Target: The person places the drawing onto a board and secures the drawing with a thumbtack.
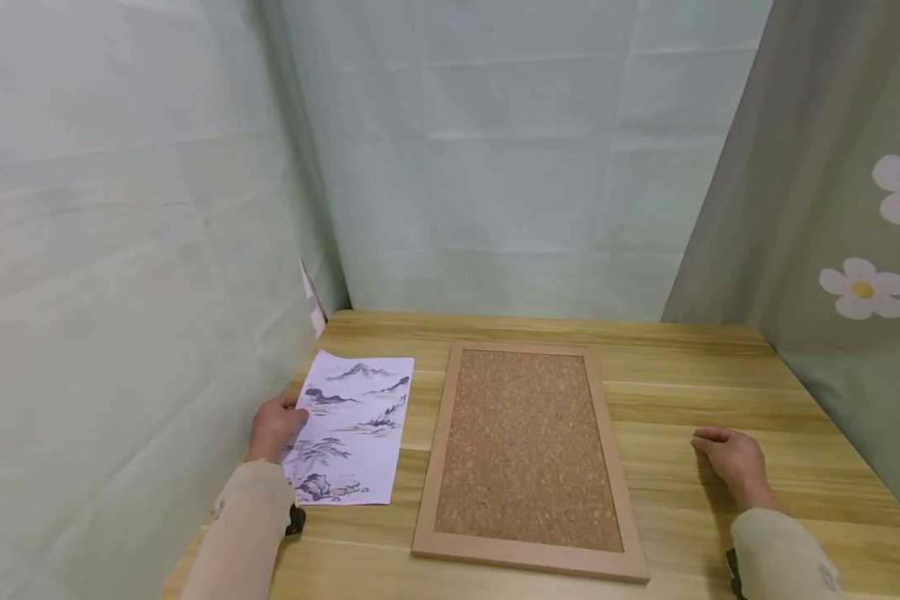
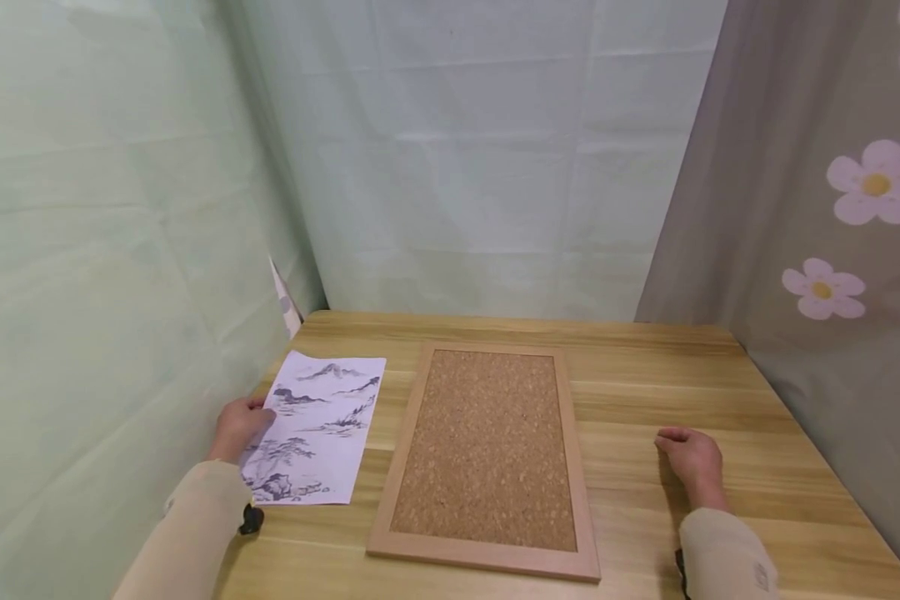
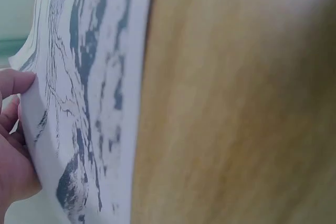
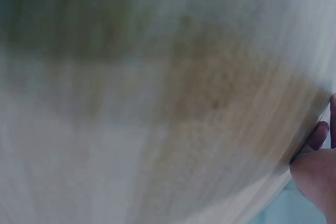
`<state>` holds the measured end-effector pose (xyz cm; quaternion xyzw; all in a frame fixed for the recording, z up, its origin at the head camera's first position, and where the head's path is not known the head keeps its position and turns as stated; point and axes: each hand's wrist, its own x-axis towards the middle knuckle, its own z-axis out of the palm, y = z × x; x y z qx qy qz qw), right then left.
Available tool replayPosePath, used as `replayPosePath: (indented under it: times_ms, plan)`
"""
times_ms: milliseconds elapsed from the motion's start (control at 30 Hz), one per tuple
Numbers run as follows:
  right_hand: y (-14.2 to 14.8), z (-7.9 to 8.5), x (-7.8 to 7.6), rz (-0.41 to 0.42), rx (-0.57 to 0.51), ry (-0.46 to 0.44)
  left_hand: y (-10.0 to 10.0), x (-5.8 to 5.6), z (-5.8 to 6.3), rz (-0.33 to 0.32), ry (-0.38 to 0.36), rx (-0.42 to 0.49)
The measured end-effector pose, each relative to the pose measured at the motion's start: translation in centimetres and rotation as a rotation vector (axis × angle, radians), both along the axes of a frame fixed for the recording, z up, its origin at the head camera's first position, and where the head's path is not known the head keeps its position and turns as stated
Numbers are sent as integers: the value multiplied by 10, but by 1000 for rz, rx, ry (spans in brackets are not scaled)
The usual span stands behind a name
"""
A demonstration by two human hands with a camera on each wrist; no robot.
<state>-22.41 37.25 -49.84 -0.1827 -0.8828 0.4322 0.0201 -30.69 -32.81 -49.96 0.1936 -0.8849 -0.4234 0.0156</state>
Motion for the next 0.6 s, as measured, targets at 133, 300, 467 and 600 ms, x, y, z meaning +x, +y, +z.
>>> replayPosePath:
  times_ms: [133,300,467,600]
  plan:
    - [-1,1,0,-2,17,3,0,2,2,7,31,-10]
    - [-2,4,0,-6,47,6,2,3,4,-12,113,7]
    - [-2,4,0,-6,62,-2,5,-3,4,-11,113,75]
    - [-3,4,0,-4,74,-3,8,-12,9,12,103,132]
